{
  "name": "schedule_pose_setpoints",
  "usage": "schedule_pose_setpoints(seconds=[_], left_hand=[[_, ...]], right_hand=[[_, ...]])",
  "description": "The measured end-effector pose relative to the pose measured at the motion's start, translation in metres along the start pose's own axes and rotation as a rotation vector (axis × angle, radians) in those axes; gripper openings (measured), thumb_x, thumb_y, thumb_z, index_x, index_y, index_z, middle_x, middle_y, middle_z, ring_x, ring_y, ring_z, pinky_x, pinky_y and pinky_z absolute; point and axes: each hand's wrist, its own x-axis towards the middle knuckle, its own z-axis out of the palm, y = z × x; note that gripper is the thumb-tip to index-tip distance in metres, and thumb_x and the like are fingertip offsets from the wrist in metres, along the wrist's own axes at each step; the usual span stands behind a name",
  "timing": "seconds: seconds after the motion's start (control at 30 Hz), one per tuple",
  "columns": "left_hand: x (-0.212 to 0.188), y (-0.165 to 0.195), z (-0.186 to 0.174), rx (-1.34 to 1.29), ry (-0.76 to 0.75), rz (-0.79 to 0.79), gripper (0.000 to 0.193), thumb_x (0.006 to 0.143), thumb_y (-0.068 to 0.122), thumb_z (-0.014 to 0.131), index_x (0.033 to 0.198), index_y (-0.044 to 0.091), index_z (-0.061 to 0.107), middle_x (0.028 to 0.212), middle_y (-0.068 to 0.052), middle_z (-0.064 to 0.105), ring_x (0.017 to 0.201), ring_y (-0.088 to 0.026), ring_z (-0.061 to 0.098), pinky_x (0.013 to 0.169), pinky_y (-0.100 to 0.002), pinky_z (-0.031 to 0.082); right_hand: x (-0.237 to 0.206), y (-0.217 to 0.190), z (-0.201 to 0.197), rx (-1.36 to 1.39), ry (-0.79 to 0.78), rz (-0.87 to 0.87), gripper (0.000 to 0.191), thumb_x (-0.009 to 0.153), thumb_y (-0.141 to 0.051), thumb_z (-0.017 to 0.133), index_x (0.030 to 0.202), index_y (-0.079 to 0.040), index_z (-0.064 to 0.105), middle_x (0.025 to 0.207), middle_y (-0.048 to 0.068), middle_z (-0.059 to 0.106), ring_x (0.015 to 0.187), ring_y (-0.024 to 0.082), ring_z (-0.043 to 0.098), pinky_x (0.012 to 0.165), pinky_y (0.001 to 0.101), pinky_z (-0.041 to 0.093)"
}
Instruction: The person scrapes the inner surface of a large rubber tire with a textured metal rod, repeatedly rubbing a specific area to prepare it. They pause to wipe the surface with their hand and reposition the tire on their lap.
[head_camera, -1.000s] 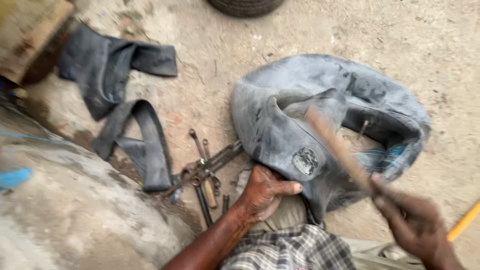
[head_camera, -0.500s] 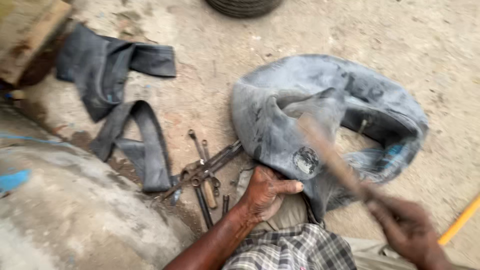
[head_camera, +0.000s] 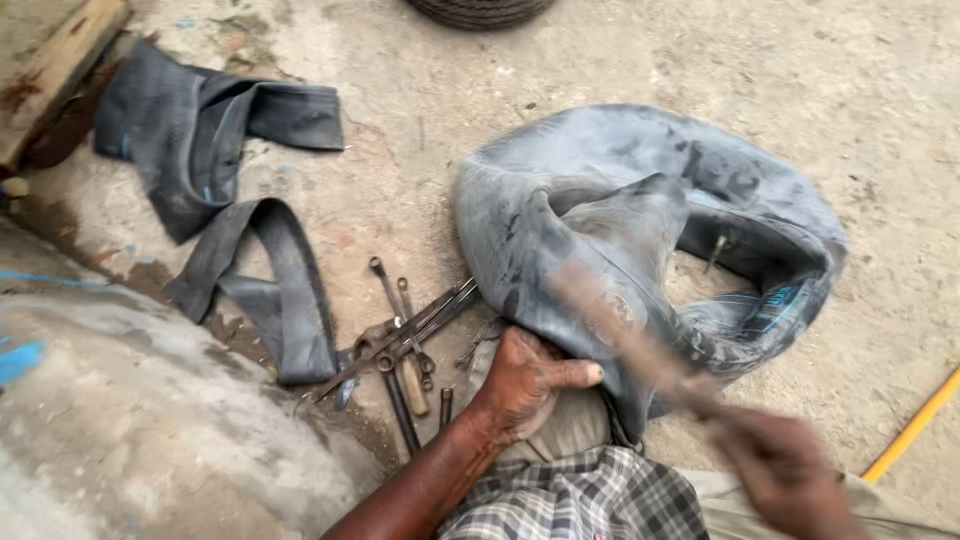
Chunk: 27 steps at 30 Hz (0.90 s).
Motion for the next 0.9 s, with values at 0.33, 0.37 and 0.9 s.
schedule_pose_setpoints(seconds=[0.33, 0.37, 0.9], left_hand=[[-0.010, 0.006, 0.000, 0.129, 0.036, 0.012, 0.056, 0.076, -0.001, 0.081, 0.128, -0.004, 0.058, 0.125, -0.015, 0.066, 0.119, -0.023, 0.066, 0.102, -0.035, 0.055], [-0.015, 0.009, -0.002, 0.174, 0.081, -0.017, 0.054, 0.079, 0.001, 0.081, 0.128, -0.006, 0.058, 0.127, -0.018, 0.068, 0.121, -0.024, 0.065, 0.103, -0.034, 0.054], [-0.046, 0.022, -0.009, -0.030, 0.215, -0.113, 0.051, 0.080, 0.000, 0.078, 0.122, -0.014, 0.054, 0.108, -0.021, 0.071, 0.102, -0.029, 0.073, 0.096, -0.043, 0.062]], right_hand=[[0.075, -0.027, 0.021, 0.059, 0.154, -0.148, 0.040, 0.094, -0.018, 0.069, 0.133, -0.009, 0.070, 0.075, 0.008, 0.069, 0.053, 0.015, 0.059, 0.046, 0.0334, 0.047], [0.065, -0.029, 0.014, 0.153, 0.241, -0.060, 0.043, 0.099, -0.019, 0.065, 0.140, -0.008, 0.066, 0.072, 0.005, 0.065, 0.053, 0.013, 0.056, 0.046, 0.0319, 0.045], [-0.009, 0.037, 0.051, 0.269, 0.299, 0.304, 0.051, 0.098, -0.015, 0.060, 0.147, -0.004, 0.054, 0.074, -0.003, 0.065, 0.053, 0.006, 0.052, 0.048, 0.0250, 0.046]])
